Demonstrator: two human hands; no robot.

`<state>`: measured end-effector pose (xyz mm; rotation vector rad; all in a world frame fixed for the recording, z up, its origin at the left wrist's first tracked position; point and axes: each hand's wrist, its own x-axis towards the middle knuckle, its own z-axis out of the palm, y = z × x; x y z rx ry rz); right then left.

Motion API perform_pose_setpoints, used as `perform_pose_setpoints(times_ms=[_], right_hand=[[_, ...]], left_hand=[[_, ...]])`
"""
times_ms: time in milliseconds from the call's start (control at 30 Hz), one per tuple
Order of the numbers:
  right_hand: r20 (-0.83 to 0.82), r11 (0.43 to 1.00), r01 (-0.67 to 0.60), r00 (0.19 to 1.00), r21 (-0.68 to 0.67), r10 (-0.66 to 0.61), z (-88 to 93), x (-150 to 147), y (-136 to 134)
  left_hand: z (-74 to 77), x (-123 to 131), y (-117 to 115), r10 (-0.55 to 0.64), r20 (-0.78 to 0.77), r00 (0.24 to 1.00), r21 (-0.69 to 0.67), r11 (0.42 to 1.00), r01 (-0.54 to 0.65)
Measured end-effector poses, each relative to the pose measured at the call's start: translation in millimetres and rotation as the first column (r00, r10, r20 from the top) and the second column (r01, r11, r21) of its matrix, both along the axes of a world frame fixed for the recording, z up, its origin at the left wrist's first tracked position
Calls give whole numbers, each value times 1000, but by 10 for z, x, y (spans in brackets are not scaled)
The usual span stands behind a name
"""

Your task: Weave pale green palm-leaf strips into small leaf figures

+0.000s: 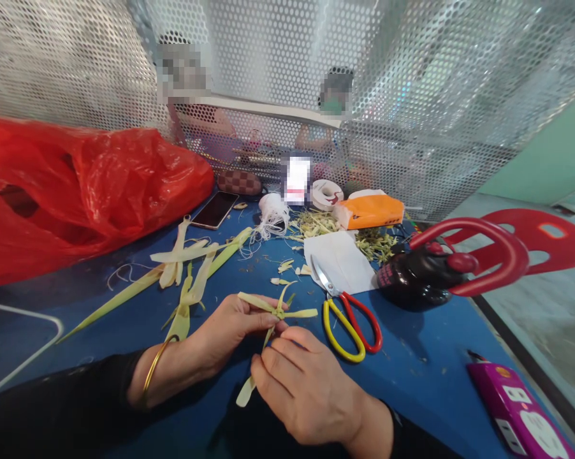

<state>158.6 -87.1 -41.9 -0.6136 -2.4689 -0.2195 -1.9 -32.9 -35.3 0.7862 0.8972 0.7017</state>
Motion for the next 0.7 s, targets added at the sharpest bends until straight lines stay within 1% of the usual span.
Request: perform_pose_setpoints(times_ms=[33,100,133,167,200,233,267,333,367,433,533,633,700], right_hand=[[-28,999,41,999,3,-40,14,17,18],[-134,978,208,969,8,-205,50,70,69],[-195,949,317,930,-9,-312,68,100,101],[-235,904,423,875,-57,-424,84,129,135],[-247,867,480,831,-130,-498,95,154,169],[-235,841,495,810,-220,-538,100,173,200],[-212,820,481,806,-312,-553,98,183,225],[-180,791,414,825,-451,-535,76,178,255],[-179,784,386,834,-487,-522,59,165,259],[-204,792,356,839,-496,-505,24,131,252],[-229,814,346,841,-467,-489,-13,84,227],[-214,817,342,852,-464,-478,-18,68,207],[-209,814,338,854,-473,-476,0,70,197]], left_hand=[[7,-6,19,10,-2,1000,-2,1000,-10],[23,-19,55,11,-8,1000,6,1000,-11],[31,-25,69,-3,-14,1000,18,1000,3],[38,-31,78,-24,-21,1000,29,999,24],[43,-36,84,-47,-29,998,36,998,48],[46,-40,87,-70,-38,997,35,997,72],[49,-42,87,-91,-47,995,30,995,92],[50,-44,83,-118,-55,991,21,993,119],[48,-44,80,-126,-54,991,20,992,127],[38,-38,70,-124,-42,991,30,992,125],[2,-19,50,-94,-47,994,39,995,95],[-34,4,34,-61,-97,993,61,996,67],[-37,14,30,-41,-104,994,90,995,51]])
